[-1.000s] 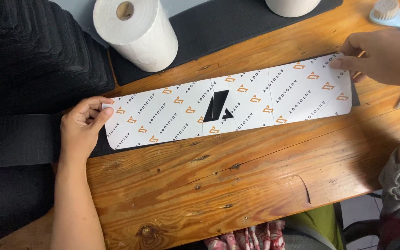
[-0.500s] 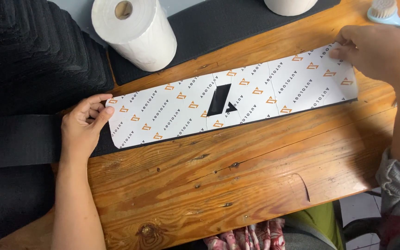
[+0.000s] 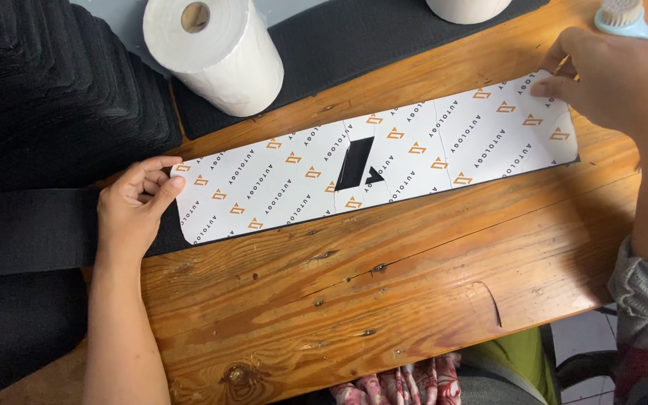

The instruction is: The person unrolls a black fabric strip on a wooden table and aligns it with a white paper template. They then use scissors to cut the fabric along the edge of the template.

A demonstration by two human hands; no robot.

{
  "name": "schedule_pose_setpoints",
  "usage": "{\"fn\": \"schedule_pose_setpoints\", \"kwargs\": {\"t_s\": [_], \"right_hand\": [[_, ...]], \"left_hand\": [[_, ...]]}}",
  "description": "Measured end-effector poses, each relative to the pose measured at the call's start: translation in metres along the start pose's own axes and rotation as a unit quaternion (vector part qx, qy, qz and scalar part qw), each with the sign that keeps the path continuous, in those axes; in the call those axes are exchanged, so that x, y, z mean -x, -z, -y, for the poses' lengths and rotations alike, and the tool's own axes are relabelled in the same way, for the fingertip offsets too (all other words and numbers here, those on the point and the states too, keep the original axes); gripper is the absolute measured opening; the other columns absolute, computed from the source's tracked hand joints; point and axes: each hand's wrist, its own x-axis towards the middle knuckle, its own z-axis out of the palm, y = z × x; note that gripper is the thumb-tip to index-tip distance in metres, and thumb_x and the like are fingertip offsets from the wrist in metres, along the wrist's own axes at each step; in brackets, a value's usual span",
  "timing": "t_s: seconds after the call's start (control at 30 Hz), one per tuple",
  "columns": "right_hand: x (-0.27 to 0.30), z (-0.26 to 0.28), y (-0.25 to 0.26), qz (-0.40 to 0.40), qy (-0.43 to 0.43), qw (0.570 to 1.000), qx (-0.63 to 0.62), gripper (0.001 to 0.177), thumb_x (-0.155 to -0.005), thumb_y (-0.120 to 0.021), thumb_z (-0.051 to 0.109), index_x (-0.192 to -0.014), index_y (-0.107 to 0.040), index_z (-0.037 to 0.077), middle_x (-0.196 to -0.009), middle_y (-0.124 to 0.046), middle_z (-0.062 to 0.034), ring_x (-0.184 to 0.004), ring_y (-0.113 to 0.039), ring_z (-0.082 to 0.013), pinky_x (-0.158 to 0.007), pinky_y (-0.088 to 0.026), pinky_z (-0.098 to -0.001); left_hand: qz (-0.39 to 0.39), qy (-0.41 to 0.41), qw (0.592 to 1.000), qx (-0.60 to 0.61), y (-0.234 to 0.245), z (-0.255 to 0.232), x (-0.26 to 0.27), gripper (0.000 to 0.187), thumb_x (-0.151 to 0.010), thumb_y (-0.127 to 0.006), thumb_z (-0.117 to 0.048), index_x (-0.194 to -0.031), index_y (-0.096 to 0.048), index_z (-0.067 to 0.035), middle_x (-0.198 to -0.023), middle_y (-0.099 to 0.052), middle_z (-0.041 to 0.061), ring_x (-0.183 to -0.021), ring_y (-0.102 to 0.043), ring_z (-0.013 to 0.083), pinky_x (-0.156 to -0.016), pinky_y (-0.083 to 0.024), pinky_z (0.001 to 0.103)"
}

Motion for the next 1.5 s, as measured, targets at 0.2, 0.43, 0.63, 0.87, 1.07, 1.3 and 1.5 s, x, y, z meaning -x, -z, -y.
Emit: {"fn": "schedule_pose_setpoints", "kwargs": {"t_s": [0.2, 0.43, 0.63, 0.87, 1.07, 1.3, 1.5], "right_hand": [[-0.002, -0.006, -0.008, -0.041, 0.034, 0.997, 0.053, 0.036, -0.102, -0.070, 0.054, -0.116, -0.071, 0.020, -0.105, -0.080, 0.0015, -0.090, -0.075, -0.0302, -0.059, -0.050, -0.0455], [0.007, 0.019, 0.018, 0.039, -0.009, 0.999, -0.012, 0.033, -0.105, -0.066, 0.041, -0.123, -0.068, 0.014, -0.108, -0.081, -0.0081, -0.086, -0.074, -0.0393, -0.073, -0.051, -0.0525], [0.004, 0.021, 0.023, 0.062, -0.060, 0.996, -0.020, 0.021, -0.109, -0.058, 0.040, -0.116, -0.069, 0.023, -0.100, -0.080, -0.0038, -0.089, -0.070, -0.0376, -0.067, -0.046, -0.0548], [0.004, 0.013, 0.016, 0.055, -0.058, 0.997, -0.023, 0.018, -0.109, -0.059, 0.038, -0.114, -0.068, 0.024, -0.089, -0.081, 0.0022, -0.078, -0.071, -0.0298, -0.063, -0.045, -0.0503], [0.001, 0.010, 0.015, 0.055, -0.015, 0.998, -0.028, 0.019, -0.113, -0.053, 0.032, -0.123, -0.065, 0.022, -0.089, -0.081, -0.0031, -0.087, -0.071, -0.0341, -0.067, -0.049, -0.0524], [0.000, 0.010, 0.014, 0.061, -0.027, 0.997, -0.026, 0.021, -0.107, -0.062, 0.033, -0.122, -0.068, 0.018, -0.085, -0.081, -0.0089, -0.085, -0.072, -0.0356, -0.070, -0.049, -0.0515], [0.010, 0.023, 0.030, 0.070, -0.027, 0.997, -0.030, 0.019, -0.105, -0.062, 0.034, -0.117, -0.066, 0.019, -0.076, -0.081, -0.0018, -0.070, -0.072, -0.0292, -0.066, -0.048, -0.0476]], "left_hand": [[-0.002, 0.006, 1.000, -0.012, 0.000, 0.000, 0.000, 0.026, -0.101, -0.072, -0.011, -0.127, -0.071, -0.011, -0.089, -0.063, -0.001, -0.079, -0.053, 0.0050, -0.077, -0.044, 0.020], [-0.008, 0.004, 1.000, -0.020, -0.001, 0.004, -0.001, 0.025, -0.101, -0.073, -0.011, -0.126, -0.072, -0.012, -0.087, -0.062, -0.001, -0.077, -0.052, 0.0046, -0.075, -0.044, 0.020], [-0.010, 0.017, 1.000, -0.023, -0.001, -0.007, 0.002, 0.025, -0.101, -0.072, -0.011, -0.125, -0.072, -0.013, -0.087, -0.062, -0.002, -0.078, -0.053, 0.0045, -0.075, -0.044, 0.019], [-0.007, 0.009, 1.000, 0.002, -0.003, -0.002, 0.002, 0.025, -0.100, -0.073, -0.010, -0.125, -0.072, -0.011, -0.087, -0.063, -0.002, -0.076, -0.052, 0.0032, -0.073, -0.043, 0.018], [-0.005, 0.007, 1.000, 0.005, -0.003, -0.002, 0.002, 0.024, -0.100, -0.073, -0.010, -0.125, -0.071, -0.011, -0.086, -0.061, -0.002, -0.075, -0.051, 0.0039, -0.074, -0.043, 0.019], [0.003, 0.010, 1.000, -0.004, -0.003, -0.005, 0.003, 0.028, -0.095, -0.078, -0.011, -0.122, -0.071, -0.012, -0.083, -0.060, -0.002, -0.071, -0.051, 0.0058, -0.073, -0.045, 0.019], [-0.006, -0.008, 1.000, -0.026, -0.002, -0.002, 0.002, 0.026, -0.097, -0.077, -0.009, -0.122, -0.071, -0.010, -0.085, -0.059, 0.000, -0.072, -0.050, 0.0071, -0.073, -0.045, 0.021]]}}
